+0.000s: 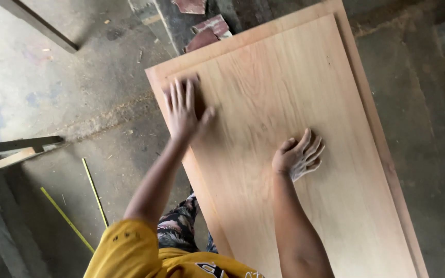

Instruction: Sanding a large wooden board manually using sandpaper to smooth the surface.

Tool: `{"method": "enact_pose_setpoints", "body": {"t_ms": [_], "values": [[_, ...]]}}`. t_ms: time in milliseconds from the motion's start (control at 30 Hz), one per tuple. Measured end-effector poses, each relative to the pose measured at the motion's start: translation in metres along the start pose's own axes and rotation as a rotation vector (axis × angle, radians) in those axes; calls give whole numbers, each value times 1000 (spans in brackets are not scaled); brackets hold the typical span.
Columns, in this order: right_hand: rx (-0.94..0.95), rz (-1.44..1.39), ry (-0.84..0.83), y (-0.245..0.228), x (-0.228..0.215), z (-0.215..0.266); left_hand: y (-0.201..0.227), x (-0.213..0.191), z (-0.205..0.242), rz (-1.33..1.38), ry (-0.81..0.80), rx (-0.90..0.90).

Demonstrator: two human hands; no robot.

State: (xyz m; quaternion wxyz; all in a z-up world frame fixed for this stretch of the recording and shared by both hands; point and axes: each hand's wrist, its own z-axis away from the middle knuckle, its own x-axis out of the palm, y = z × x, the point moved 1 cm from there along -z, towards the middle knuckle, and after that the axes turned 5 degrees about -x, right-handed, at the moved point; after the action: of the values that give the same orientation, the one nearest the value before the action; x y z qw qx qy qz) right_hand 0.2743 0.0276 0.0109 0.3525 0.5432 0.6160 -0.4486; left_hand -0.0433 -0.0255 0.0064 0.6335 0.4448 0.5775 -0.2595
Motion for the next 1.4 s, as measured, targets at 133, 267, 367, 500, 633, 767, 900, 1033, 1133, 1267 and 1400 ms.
{"method": "enact_pose_setpoints", "body": {"t_ms": [133,267,367,500,633,767,900,1033,1133,1267,1400], "values": [[14,26,14,-1,2,0,22,-22,84,0,-97,44],[2,22,35,3,4,4,6,-9,51,2,-105,44],[-8,32,31,2,5,3,-3,-6,-13,-5,-103,-70],[-8,42,11,4,6,3,8,-9,-10,-18,-32,-90],[20,35,30,1,6,2,45,-10,58,-65,-3,5],[18,53,12,5,7,4,44,5,2,-75,58,-9],[20,39,-27,2,5,3,38,11,-59,-68,-85,-196],[30,25,-16,1,5,3,56,-6,44,-133,45,-54],[42,33,-3,2,5,2,58,-2,89,-44,-104,-1],[47,25,10,5,9,4,38,17,13,-133,-16,67],[37,0,-31,4,5,4,57,14,-62,-32,-90,-162]]}}
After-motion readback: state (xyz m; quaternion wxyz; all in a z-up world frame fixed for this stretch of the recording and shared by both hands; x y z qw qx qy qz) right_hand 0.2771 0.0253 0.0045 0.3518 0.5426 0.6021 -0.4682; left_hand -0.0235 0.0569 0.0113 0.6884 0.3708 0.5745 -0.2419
